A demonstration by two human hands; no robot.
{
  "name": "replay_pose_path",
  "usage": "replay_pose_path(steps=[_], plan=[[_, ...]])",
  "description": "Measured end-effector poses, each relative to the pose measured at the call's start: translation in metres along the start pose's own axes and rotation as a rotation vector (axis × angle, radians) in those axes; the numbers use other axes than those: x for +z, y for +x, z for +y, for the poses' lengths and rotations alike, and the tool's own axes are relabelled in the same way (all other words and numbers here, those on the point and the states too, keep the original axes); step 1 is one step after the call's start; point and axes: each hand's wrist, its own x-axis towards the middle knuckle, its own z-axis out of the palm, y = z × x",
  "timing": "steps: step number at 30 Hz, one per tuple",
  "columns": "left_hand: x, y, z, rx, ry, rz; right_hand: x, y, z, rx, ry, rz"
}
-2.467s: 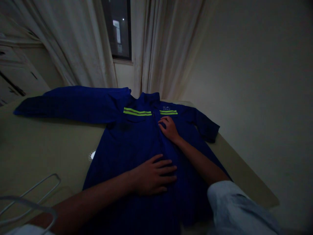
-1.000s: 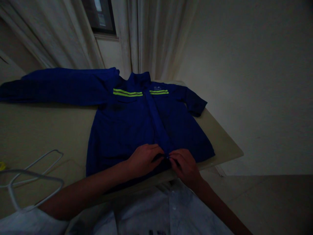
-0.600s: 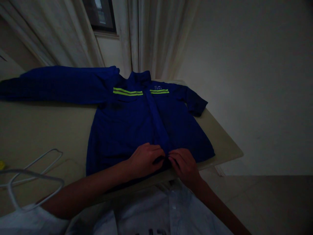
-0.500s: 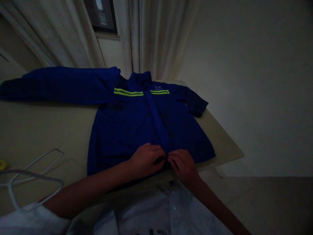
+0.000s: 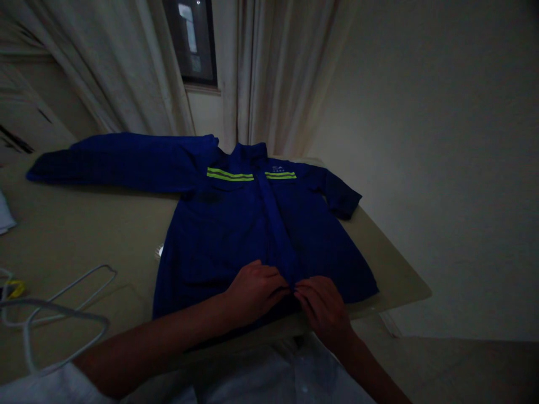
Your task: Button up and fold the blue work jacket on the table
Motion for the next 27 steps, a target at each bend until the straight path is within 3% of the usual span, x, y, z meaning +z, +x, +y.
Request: replay_pose_path(steps=[6,18,27], plan=[[0.003,0.001,-0.003,0.051,0.034,0.006,0.000,0.001,0.000,-0.039,-0.026,0.024],[0.015,-0.004,-0.006,0.111,-0.017,0.157,0.008,-0.003,-0.001,-0.058,-0.017,0.051],[0.023,-0.008,-0.004,0.170,-0.030,0.250,-0.001,-0.003,-0.003,-0.020,0.104,-0.062]])
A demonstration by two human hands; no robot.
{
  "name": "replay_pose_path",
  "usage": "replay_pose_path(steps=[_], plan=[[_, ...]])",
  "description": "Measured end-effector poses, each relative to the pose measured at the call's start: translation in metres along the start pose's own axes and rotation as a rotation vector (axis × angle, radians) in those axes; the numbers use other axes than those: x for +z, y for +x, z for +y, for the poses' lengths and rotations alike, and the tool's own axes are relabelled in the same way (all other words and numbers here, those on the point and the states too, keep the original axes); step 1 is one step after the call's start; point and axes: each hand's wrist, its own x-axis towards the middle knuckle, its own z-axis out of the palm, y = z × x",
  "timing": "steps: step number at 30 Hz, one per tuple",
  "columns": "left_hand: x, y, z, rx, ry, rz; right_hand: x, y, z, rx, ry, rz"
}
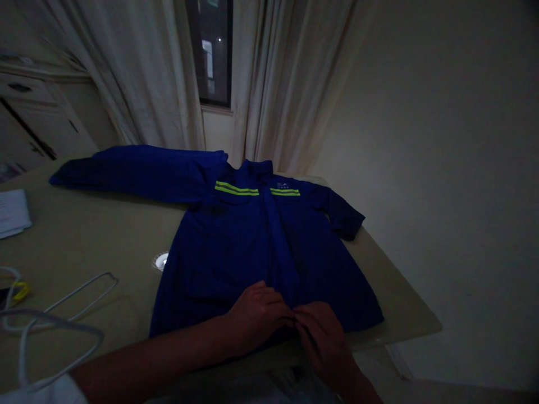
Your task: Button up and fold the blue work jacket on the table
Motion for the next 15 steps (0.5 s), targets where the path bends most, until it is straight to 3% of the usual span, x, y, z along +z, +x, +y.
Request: replay_pose_path(steps=[5,11,15], plan=[[-0.002,-0.002,0.001,0.127,0.060,0.055,-0.001,-0.004,0.000,-0.001,0.036,-0.048],[-0.014,0.000,0.009,0.325,0.233,0.096,-0.016,-0.004,0.016,0.347,0.508,-0.372],[-0.018,-0.004,0.017,0.539,0.297,0.102,-0.025,0.014,0.022,0.371,0.678,-0.576]])
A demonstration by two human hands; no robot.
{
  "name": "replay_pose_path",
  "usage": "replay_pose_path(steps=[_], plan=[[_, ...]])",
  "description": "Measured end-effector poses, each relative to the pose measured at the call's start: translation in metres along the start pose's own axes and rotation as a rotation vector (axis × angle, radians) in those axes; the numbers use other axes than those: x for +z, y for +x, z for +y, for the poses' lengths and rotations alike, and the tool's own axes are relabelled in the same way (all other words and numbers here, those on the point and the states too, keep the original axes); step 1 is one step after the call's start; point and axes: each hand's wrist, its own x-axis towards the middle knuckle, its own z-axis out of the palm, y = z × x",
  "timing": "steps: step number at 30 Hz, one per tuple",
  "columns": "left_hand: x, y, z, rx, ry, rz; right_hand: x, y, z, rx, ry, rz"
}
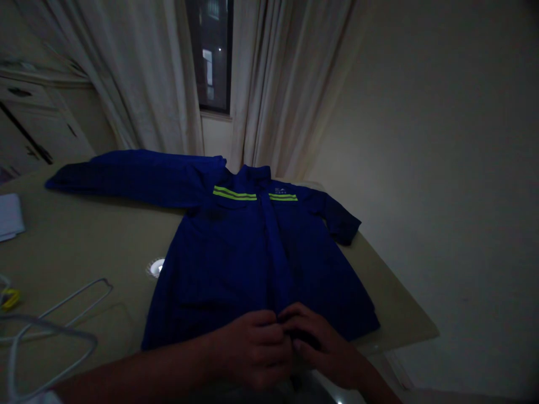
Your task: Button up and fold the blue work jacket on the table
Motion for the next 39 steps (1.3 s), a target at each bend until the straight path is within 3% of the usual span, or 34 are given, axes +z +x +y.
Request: replay_pose_path(steps=[5,12,18,23,29,33,39], plan=[[-0.001,0.001,0.010,0.029,-0.023,-0.025,-0.007,0.017,-0.011,0.019,-0.003,-0.051],[-0.007,0.012,0.018,-0.062,0.015,-0.138,-0.008,0.018,-0.010,-0.038,-0.287,-0.135],[-0.006,0.022,0.016,-0.059,-0.026,-0.094,-0.029,0.028,-0.024,-0.161,-0.414,-0.228],[0.003,0.022,0.014,-0.147,0.016,-0.034,-0.044,0.035,-0.031,-0.179,-0.468,-0.241],[-0.001,0.016,0.014,-0.220,0.097,-0.129,-0.028,0.032,-0.011,-0.206,-0.520,-0.105],[0.004,0.013,0.019,-0.237,0.057,-0.136,-0.012,0.032,0.007,-0.192,-0.541,-0.107],[0.006,0.015,0.021,-0.253,0.010,-0.129,-0.010,0.030,0.004,-0.232,-0.508,-0.067]])
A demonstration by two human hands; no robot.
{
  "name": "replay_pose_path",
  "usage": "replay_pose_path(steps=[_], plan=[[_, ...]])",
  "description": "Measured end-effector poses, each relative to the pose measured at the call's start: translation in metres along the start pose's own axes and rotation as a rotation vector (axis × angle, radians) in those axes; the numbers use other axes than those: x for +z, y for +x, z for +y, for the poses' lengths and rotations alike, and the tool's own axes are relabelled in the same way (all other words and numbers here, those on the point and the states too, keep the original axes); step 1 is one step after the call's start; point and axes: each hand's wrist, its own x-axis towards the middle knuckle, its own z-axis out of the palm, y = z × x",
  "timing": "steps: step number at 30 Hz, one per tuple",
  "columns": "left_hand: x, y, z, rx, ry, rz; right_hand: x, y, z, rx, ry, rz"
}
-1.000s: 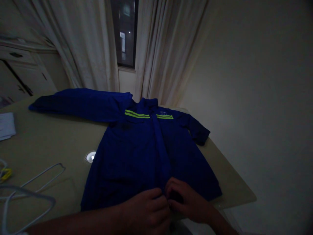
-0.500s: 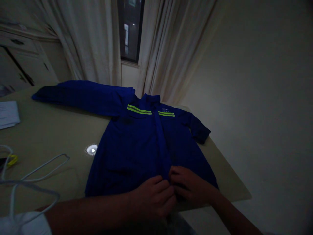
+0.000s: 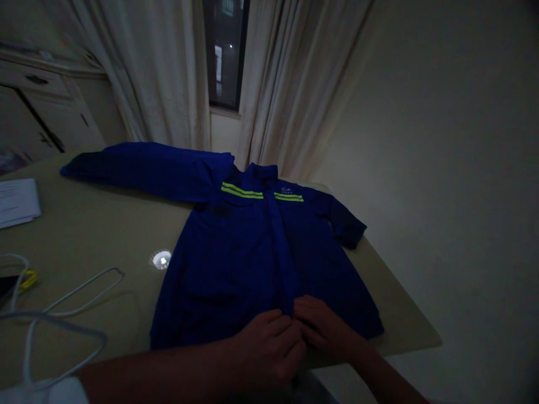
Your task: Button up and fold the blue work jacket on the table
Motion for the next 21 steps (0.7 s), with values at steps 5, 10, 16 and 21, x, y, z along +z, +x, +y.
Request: replay_pose_path(steps=[5,10,16,21], plan=[[-0.007,0.005,-0.005,0.035,-0.002,0.020,-0.001,-0.004,-0.005,0.088,0.015,0.112],[-0.003,0.007,0.000,0.086,0.034,0.010,0.005,-0.005,-0.002,0.207,0.122,0.062],[0.003,0.007,0.003,0.058,0.015,-0.005,0.008,-0.003,0.005,0.187,0.191,0.011],[0.003,0.007,0.003,0.071,0.009,0.067,0.013,0.001,0.007,0.104,0.096,0.050]])
